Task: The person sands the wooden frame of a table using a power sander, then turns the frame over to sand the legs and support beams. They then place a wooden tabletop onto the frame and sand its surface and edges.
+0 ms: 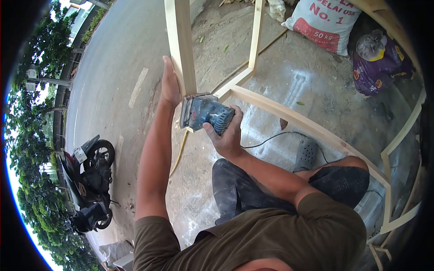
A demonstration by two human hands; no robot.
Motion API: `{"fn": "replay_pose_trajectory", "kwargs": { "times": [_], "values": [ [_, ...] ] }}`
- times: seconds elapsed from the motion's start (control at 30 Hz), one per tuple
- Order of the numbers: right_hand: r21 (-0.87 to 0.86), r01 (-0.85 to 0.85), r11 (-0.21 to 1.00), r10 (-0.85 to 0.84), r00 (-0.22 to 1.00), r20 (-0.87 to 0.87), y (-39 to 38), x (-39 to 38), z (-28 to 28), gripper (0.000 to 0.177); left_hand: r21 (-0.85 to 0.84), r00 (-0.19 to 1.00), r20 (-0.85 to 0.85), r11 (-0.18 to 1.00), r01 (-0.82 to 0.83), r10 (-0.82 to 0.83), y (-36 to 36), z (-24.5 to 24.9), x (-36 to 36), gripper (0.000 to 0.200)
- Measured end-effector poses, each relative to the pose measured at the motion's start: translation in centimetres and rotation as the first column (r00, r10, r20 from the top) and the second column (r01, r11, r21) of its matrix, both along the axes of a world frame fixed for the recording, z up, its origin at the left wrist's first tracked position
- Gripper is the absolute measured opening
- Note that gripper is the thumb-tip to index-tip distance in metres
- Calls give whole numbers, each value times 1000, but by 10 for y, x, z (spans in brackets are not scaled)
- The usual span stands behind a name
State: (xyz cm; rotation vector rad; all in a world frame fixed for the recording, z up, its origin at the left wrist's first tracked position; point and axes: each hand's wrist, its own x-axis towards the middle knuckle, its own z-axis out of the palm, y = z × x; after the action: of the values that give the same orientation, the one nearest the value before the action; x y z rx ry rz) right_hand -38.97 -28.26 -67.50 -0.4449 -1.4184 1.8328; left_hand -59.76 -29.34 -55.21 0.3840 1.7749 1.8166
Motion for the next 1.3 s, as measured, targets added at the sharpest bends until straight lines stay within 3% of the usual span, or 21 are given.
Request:
{"fn": "replay_pose_trajectory", "kwargs": {
  "times": [0.07,0.13,0.2,0.27,0.37,0.47,0.5,0.57,0.67,0.8,0.87,0.9,0.97,1.1,1.2,1.23,1.3],
  "values": [
    [135,74,988,-74,997,-7,33,-16,33,87,224,971,228,974,15,-67,3,10,14,84],
    [268,141,953,-147,989,3,65,-33,63,87,192,952,160,954,229,-260,2,23,24,85],
    [225,161,961,-155,987,-43,101,-50,108,88,217,990,-96,969,119,-100,1,-10,4,89],
    [214,174,961,-161,984,-79,142,-66,149,87,69,970,-150,977,202,-190,-20,-31,-19,78],
    [303,260,917,-218,962,-167,211,-98,200,77,-71,860,-497,993,94,-118,-12,-9,10,59],
    [343,295,892,-246,953,-179,274,-123,253,76,-204,778,-627,971,-127,-29,-7,2,26,57],
    [364,331,871,-276,941,-195,295,-134,265,78,-185,702,-713,962,-200,9,-6,3,32,58],
    [428,253,868,-202,966,-161,325,-139,295,85,-155,635,-772,962,-223,23,-6,-5,28,57],
    [620,277,734,-276,956,-100,346,-135,319,90,-156,625,-780,961,-228,21,-10,-8,28,59],
    [664,287,690,-226,958,-180,347,-139,297,95,-75,681,-732,993,-92,8,-13,-13,17,54],
    [691,327,645,-192,944,-268,337,-140,276,102,56,840,-542,997,51,-12,-11,-14,9,56],
    [631,215,745,-116,974,-195,309,-121,274,96,133,900,-433,986,105,-37,-11,-14,6,60],
    [618,154,771,-97,987,-126,269,-99,246,94,121,950,-286,978,168,-128,-9,-23,-5,70],
    [593,110,797,-101,994,-49,184,-64,168,92,163,973,1,960,229,-233,-7,-8,-12,86],
    [471,5,882,-43,997,70,104,-27,104,95,295,936,51,901,320,-349,4,26,14,94],
    [429,-14,903,-23,997,80,78,-17,80,95,328,856,234,866,377,-461,-2,9,-6,99],
    [325,-71,943,33,992,121,29,3,30,94,177,903,120,903,390,-413,2,8,-18,99]
  ]
}}
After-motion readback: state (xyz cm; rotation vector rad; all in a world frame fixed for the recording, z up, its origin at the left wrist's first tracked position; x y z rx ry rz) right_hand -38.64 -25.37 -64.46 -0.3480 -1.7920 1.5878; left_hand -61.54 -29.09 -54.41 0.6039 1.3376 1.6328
